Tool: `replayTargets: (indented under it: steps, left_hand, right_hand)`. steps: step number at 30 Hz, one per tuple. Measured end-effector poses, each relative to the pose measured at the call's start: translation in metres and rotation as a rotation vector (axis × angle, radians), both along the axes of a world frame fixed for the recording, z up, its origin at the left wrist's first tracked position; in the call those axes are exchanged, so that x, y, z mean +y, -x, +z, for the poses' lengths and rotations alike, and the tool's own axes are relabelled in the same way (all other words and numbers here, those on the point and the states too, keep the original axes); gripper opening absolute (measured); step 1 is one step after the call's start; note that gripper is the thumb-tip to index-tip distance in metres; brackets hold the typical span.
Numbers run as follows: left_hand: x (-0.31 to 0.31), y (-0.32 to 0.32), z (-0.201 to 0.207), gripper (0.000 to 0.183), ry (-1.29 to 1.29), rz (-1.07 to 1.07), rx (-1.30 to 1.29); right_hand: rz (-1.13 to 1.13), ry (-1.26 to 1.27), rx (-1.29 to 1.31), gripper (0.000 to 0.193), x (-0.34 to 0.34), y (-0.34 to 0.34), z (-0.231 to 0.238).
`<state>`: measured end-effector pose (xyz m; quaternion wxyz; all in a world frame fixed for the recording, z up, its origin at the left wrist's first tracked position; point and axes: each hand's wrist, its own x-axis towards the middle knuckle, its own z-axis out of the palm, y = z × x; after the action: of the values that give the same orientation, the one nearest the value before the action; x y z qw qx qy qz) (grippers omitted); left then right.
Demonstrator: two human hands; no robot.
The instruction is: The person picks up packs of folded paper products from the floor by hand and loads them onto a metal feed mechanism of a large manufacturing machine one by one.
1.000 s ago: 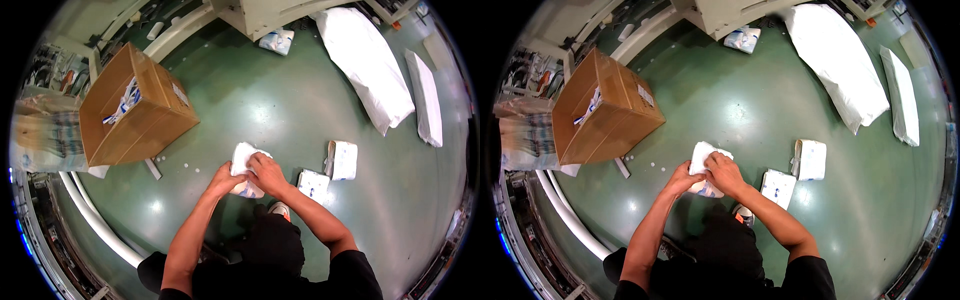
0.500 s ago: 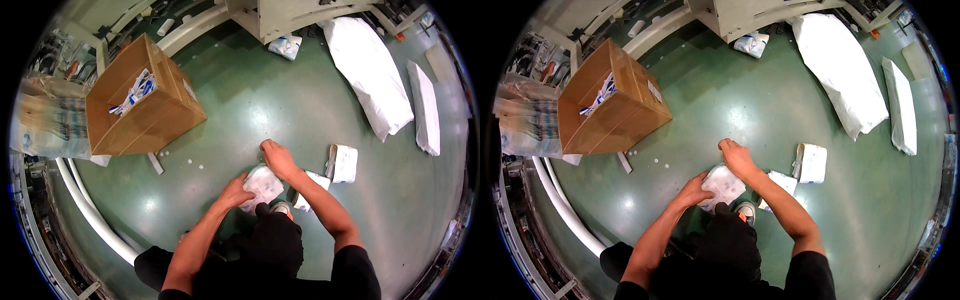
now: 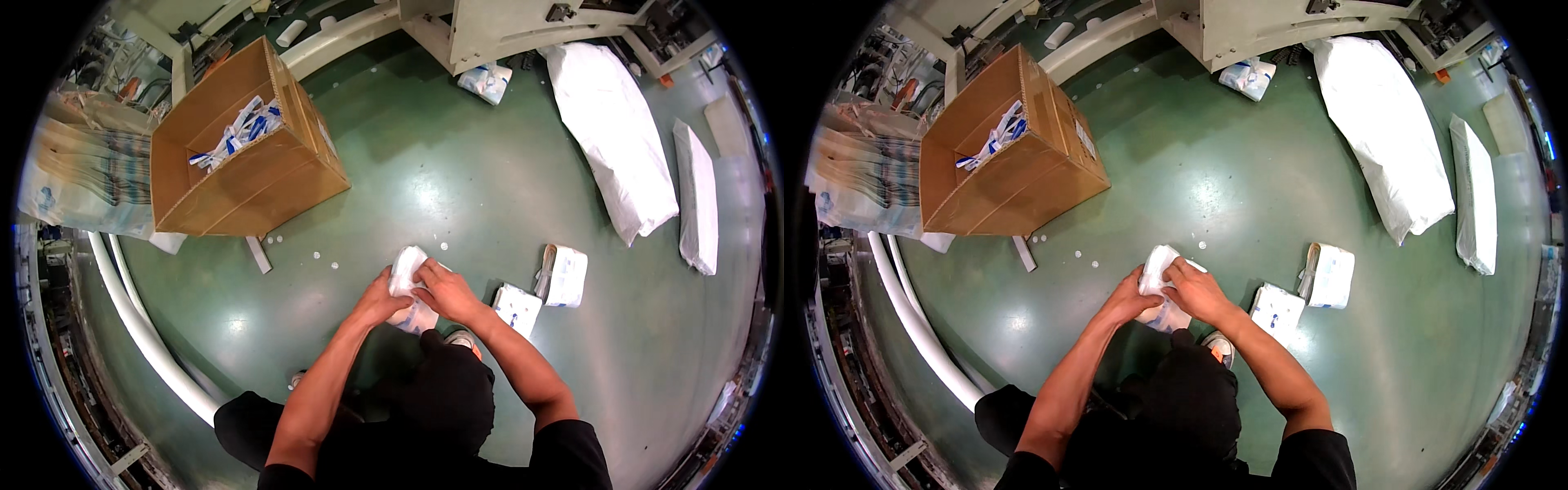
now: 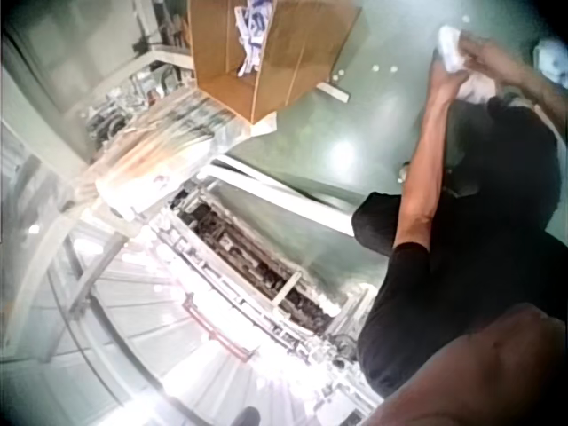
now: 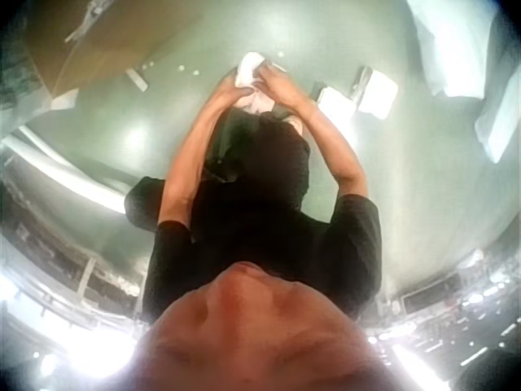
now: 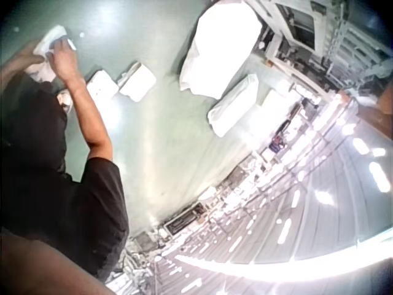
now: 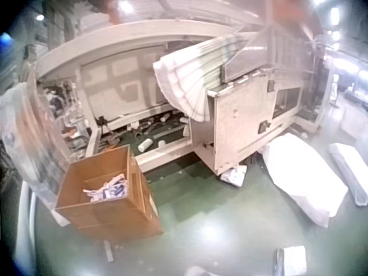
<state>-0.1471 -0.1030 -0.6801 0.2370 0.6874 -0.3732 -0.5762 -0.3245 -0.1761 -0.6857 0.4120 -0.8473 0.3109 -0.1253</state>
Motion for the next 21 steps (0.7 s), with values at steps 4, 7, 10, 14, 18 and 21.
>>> replayTargets:
  steps: [4,7,10,14,18,21]
  left_hand:
    - [-0.001,-0.002,-0.004,0.08,-0.012,-0.047,-0.102]
    - [0.0,0.001,-0.006,0.084,-0.057,-0.085,-0.101]
    - [0.001,0.005,-0.005,0.089,-0.041,-0.088,-0.096]
    - [0.001,0.007,0.0,0.097,-0.087,-0.176,-0.288]
    - [-0.001,0.007,0.004,0.091,-0.123,-0.24,-0.284]
    - [-0.003,0.008,0.005,0.08,0.095,-0.353,-0.366]
  right_hand:
    - [0.052,0.169,0.07,0.018,-0.004,-0.008,0.0]
    - [0.018,0.323,0.074,0.023,-0.008,-0.015,-0.006]
    - [0.006,0.325,0.108,0.026,-0.009,-0.02,-0.013]
    - [0.016,0.25,0.256,0.028,-0.011,-0.022,-0.019]
    - [-0.126,0.121,0.283,0.023,-0.022,-0.019,-0.027]
    - [-0.259,0.063,0.2,0.014,-0.034,-0.011,-0.04]
